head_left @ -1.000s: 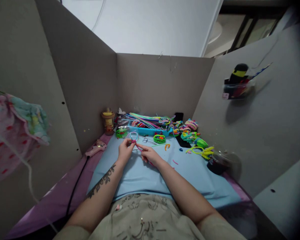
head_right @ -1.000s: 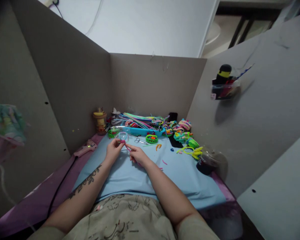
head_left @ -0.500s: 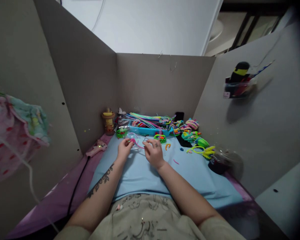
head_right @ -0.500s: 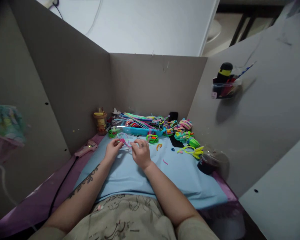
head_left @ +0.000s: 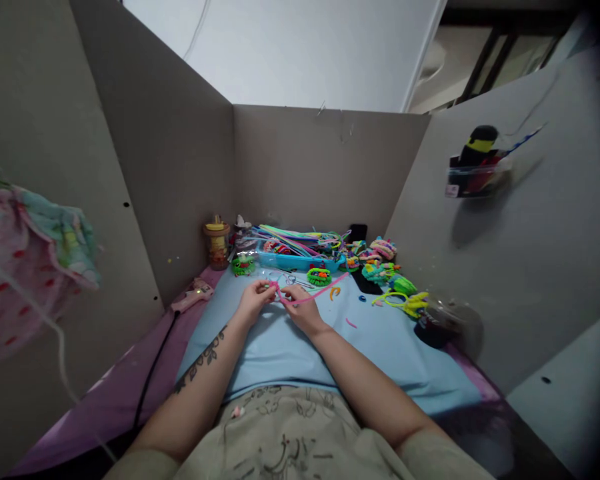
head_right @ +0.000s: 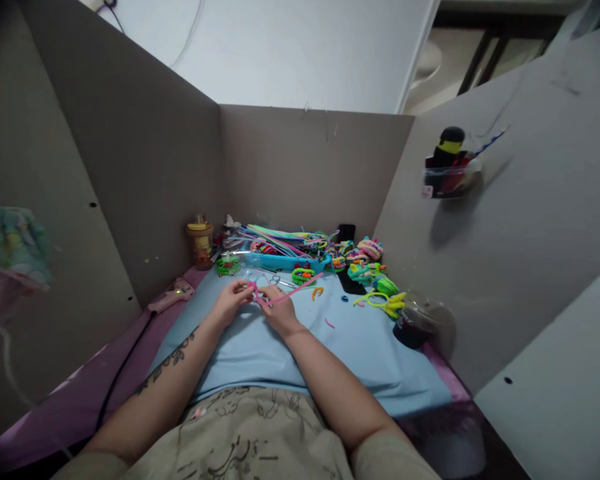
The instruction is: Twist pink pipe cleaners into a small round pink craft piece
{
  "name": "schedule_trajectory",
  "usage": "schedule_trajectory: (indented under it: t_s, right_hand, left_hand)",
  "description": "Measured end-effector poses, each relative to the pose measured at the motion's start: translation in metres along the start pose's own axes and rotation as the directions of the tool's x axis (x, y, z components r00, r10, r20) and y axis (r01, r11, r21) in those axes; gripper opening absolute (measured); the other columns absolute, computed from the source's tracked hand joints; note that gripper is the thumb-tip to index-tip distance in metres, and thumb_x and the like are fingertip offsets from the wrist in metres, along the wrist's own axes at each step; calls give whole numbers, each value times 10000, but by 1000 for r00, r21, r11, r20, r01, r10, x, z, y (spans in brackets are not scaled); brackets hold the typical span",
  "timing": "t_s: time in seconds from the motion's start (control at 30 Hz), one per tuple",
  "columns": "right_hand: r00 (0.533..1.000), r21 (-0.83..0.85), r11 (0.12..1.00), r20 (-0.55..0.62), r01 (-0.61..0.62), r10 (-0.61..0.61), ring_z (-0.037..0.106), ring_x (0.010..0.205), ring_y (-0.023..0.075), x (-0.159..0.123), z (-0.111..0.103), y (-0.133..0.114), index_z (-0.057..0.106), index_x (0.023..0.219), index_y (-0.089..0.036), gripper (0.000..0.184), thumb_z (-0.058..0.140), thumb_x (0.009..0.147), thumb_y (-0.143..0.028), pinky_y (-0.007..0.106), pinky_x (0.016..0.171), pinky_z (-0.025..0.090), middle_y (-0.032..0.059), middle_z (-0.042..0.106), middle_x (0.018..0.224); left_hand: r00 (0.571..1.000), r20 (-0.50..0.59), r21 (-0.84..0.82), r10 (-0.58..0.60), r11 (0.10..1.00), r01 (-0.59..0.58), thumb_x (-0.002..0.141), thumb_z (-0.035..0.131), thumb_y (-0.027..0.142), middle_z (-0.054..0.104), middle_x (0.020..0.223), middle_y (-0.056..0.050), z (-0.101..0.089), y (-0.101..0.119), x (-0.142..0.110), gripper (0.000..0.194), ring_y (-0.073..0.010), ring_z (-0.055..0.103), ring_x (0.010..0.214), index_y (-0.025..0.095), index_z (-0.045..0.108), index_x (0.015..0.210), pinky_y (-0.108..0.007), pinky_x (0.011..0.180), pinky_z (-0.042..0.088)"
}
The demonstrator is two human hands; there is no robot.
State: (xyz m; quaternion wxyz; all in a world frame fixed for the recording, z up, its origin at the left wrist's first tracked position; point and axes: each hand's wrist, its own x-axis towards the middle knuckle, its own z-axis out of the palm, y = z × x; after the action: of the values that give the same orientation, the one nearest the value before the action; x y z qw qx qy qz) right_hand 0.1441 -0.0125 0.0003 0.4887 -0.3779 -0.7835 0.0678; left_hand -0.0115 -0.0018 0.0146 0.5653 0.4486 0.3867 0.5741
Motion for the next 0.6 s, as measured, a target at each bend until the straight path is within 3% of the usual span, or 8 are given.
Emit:
schedule_trajectory:
  t_s: [0.23, 0.43, 0.6]
  right_hand:
    - [998, -134, 989, 34, 65, -61, 538, 885, 194, 0, -1, -11, 614, 864, -204, 135, 482, 836, -199, 309, 798, 423, 60, 611, 863]
    - [991, -75, 997, -136, -27, 16, 513, 801, 191, 3, -6, -9, 572, 735, -201, 128, 469, 811, -192, 323, 777, 403, 40, 566, 753]
    - [982, -20, 997, -177, -76, 71, 499, 816, 179, 6, -8, -4, 560, 686, -198, 111, 502, 781, -195, 318, 797, 392, 22, 519, 762]
  left_hand:
    - [998, 39, 87, 56, 995, -59, 506, 777, 383, 582, 576, 23, 1, 0, 0, 437, -68, 495, 477, 138, 566, 800, -185, 474, 366]
    - [986, 121, 215, 112, 967, -136, 540, 756, 414, 572, 592, 21, 1, -7, 1, 419, -79, 504, 510, 135, 567, 788, -188, 483, 350]
    - [965, 226, 279, 130, 941, -192, 610, 722, 411, 602, 641, -2, -1, -14, 2, 376, -97, 539, 557, 128, 578, 811, -204, 525, 391]
